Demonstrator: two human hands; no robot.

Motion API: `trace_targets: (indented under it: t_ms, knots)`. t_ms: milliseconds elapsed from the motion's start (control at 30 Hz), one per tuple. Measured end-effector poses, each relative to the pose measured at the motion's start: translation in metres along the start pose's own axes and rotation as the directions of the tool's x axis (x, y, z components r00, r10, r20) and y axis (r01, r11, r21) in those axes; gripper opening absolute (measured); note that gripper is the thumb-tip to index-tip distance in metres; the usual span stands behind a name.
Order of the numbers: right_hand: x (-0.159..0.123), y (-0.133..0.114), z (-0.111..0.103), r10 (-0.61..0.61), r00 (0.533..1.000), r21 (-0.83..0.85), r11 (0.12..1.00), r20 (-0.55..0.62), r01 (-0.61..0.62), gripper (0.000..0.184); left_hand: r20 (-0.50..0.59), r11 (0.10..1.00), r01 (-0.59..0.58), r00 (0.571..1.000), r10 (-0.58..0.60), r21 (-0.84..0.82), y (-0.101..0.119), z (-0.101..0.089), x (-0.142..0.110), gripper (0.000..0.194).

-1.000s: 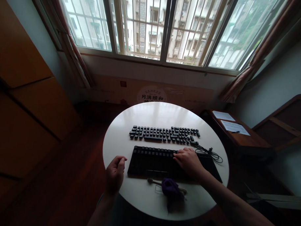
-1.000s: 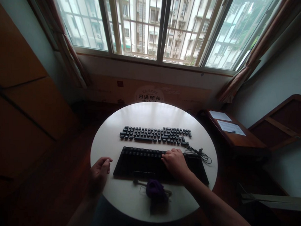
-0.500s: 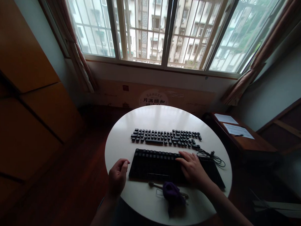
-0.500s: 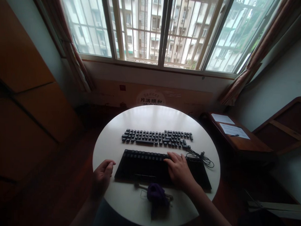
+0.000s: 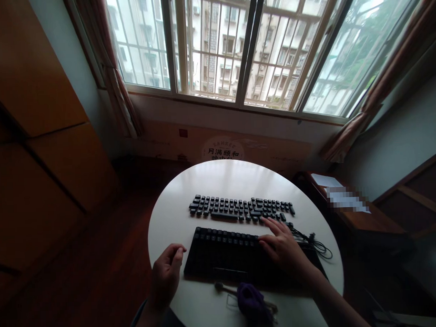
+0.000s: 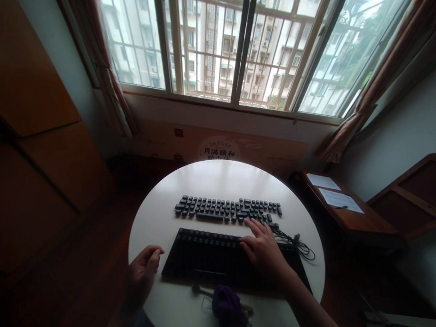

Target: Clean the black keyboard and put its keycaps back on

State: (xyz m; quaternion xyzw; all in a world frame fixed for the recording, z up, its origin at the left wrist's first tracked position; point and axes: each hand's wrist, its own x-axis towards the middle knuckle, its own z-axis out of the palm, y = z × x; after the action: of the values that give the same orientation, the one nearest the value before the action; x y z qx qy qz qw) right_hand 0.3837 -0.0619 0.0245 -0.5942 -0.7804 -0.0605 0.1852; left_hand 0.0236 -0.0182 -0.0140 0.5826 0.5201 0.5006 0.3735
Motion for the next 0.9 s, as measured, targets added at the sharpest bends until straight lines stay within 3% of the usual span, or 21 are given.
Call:
trace_targets:
  t_ms: [133,367,467,633,767,900]
  knots:
    - [0.044,0.041,-0.009,0.022,0.997,0.017,1.0,-0.07,-0.021,0.024,0.004,1.0,0.014,1.0,-0.014,-0.021,0.003,0.0,0.001,0.033]
    - [0.137,0.113,0.015,0.207,0.966,0.082,0.972,0.156,-0.221,0.022,-0.029,0.998,0.02,0.999,-0.021,-0.051,0.001,0.0,0.002,0.032]
    - [0.164,0.125,0.03,0.229,0.917,0.097,0.957,0.327,-0.274,0.02,-0.04,0.998,0.019,0.999,-0.021,-0.061,0.001,0.0,0.0,0.03]
    - [0.191,0.132,0.041,0.215,0.792,0.112,0.936,0.571,-0.335,0.032,-0.017,0.996,0.042,0.999,-0.044,-0.079,0.004,-0.003,0.0,0.031]
    - [0.199,0.136,0.041,0.221,0.726,0.094,0.926,0.652,-0.366,0.032,-0.011,0.993,0.055,0.998,-0.057,-0.104,0.002,-0.003,0.001,0.032]
    - [0.2,0.136,0.041,0.228,0.696,0.067,0.927,0.68,-0.37,0.032,-0.013,0.993,0.052,0.998,-0.053,-0.107,0.001,-0.002,0.001,0.031]
